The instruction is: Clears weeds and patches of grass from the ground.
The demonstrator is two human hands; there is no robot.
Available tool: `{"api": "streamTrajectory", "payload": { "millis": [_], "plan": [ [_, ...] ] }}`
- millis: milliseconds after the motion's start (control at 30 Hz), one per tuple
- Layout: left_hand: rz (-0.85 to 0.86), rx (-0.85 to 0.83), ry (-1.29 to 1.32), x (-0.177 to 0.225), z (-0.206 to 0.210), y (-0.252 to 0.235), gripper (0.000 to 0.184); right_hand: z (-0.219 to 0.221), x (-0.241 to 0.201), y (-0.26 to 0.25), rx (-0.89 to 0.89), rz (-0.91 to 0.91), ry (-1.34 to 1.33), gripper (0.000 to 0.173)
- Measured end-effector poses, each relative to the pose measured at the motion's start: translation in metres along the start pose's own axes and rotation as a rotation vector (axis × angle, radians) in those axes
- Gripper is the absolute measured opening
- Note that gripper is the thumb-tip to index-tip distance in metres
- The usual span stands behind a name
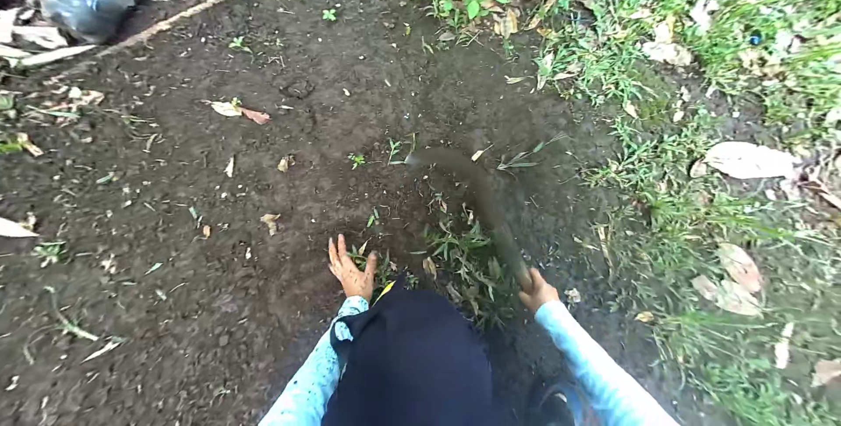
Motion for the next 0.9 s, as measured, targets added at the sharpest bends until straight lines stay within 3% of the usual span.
{"api": "streamTrajectory", "payload": {
  "millis": [100, 167, 200, 333, 400, 467, 533, 633, 733, 833, 900],
  "plan": [
    [0.056, -0.051, 0.001, 0.019, 0.006, -0.015, 0.091, -0.041, -0.040, -0.031, 0.210, 0.016, -0.393, 0.072],
    [0.106, -0.116, -0.031, 0.030, 0.019, -0.024, 0.093, -0.043, -0.068, -0.045, 0.283, 0.045, -0.619, 0.075],
    [0.131, -0.142, -0.048, 0.033, 0.027, -0.028, 0.096, -0.031, -0.070, -0.048, 0.259, 0.060, -0.598, 0.078],
    [0.198, -0.159, -0.103, 0.067, 0.046, -0.043, 0.095, 0.050, -0.010, -0.015, -0.108, 0.037, -0.044, 0.078],
    [0.161, -0.133, -0.066, 0.088, 0.045, -0.053, 0.088, 0.081, 0.019, 0.010, -0.197, 0.037, 0.011, 0.075],
    [0.168, -0.089, -0.027, 0.098, 0.045, -0.072, 0.082, 0.107, 0.028, 0.026, -0.259, 0.017, -0.140, 0.077],
    [0.166, -0.066, -0.044, 0.105, 0.046, -0.104, 0.076, 0.124, 0.015, 0.036, -0.283, -0.042, -0.498, 0.074],
    [0.136, -0.089, -0.132, 0.121, 0.045, -0.162, 0.071, 0.137, -0.020, 0.048, -0.509, -0.040, -1.016, 0.048],
    [0.151, -0.204, -0.380, 0.133, 0.056, -0.191, 0.064, 0.157, -0.043, 0.035, -0.683, -0.045, -1.131, 0.040],
    [0.191, -0.241, -0.561, 0.146, 0.054, -0.190, 0.034, 0.150, -0.068, 0.023, -0.518, 0.015, -1.082, 0.033],
    [0.179, -0.295, -0.642, 0.146, 0.051, -0.191, 0.029, 0.139, -0.070, 0.022, -0.345, 0.093, -1.039, 0.040]
  ]
}}
Point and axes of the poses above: each hand's wrist, its own y-axis away from the middle knuckle, its own z-axis out of the palm, x = y × z, the point moved 5 cm from there along -y, towards the middle knuckle, and after that the axes turned 8 degrees about -z, right-handed, at the moved point
